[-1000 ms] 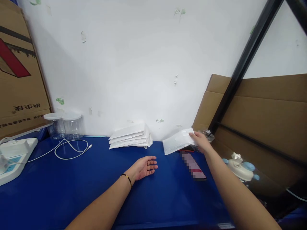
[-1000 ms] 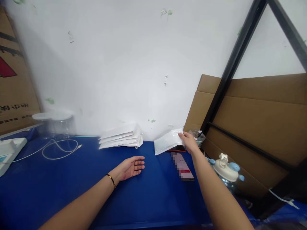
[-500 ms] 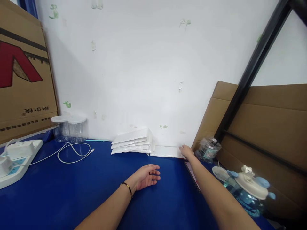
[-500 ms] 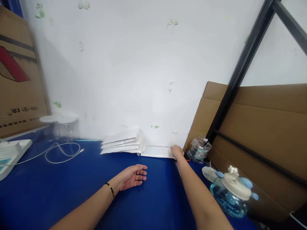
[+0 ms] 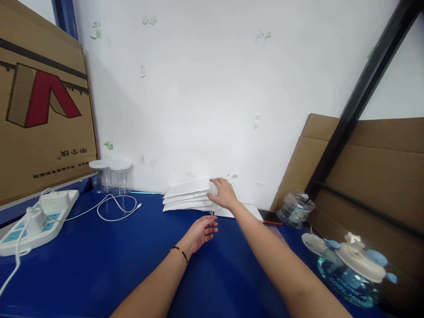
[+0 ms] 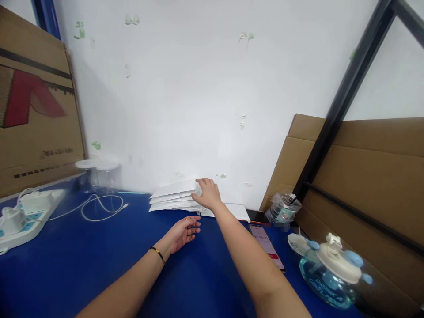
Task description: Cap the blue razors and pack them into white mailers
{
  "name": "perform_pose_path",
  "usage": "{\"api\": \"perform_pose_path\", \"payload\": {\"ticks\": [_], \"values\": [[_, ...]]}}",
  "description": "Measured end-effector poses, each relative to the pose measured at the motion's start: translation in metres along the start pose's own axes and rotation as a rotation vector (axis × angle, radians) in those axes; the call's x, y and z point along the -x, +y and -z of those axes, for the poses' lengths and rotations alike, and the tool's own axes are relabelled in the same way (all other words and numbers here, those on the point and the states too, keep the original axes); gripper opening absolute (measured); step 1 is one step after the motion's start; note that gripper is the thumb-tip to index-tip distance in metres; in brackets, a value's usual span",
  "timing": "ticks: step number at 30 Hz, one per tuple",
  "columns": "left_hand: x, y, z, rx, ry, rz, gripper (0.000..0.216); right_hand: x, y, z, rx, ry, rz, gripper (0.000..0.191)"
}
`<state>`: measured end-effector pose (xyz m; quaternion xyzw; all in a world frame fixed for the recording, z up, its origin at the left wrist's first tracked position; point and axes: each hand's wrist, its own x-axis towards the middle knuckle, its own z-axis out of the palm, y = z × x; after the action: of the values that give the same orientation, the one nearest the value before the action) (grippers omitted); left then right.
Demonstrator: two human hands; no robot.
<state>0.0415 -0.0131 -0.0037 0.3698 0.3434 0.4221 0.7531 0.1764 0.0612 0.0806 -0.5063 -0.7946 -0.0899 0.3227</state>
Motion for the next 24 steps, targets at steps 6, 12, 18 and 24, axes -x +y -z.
{"api": "perform_pose_path", "payload": {"ticks": [6, 12, 18, 24], "values": [[0.002, 0.018, 0.005, 0.155, 0.023, -0.010, 0.031, -0.033, -0.031, -0.001, 0.374, -0.132, 0.173, 0.022], [0.007, 0.032, 0.002, 0.429, -0.051, -0.190, 0.042, -0.007, -0.035, 0.060, -0.014, 0.188, 0.075, 0.023], [0.018, 0.035, -0.002, 0.555, -0.197, -0.507, 0.062, 0.086, -0.002, 0.067, -0.959, 0.066, -0.496, 0.021], [0.024, 0.043, -0.027, 0.337, -0.052, -0.595, 0.064, 0.138, 0.016, 0.005, -1.597, -0.167, -0.974, 0.025]]}}
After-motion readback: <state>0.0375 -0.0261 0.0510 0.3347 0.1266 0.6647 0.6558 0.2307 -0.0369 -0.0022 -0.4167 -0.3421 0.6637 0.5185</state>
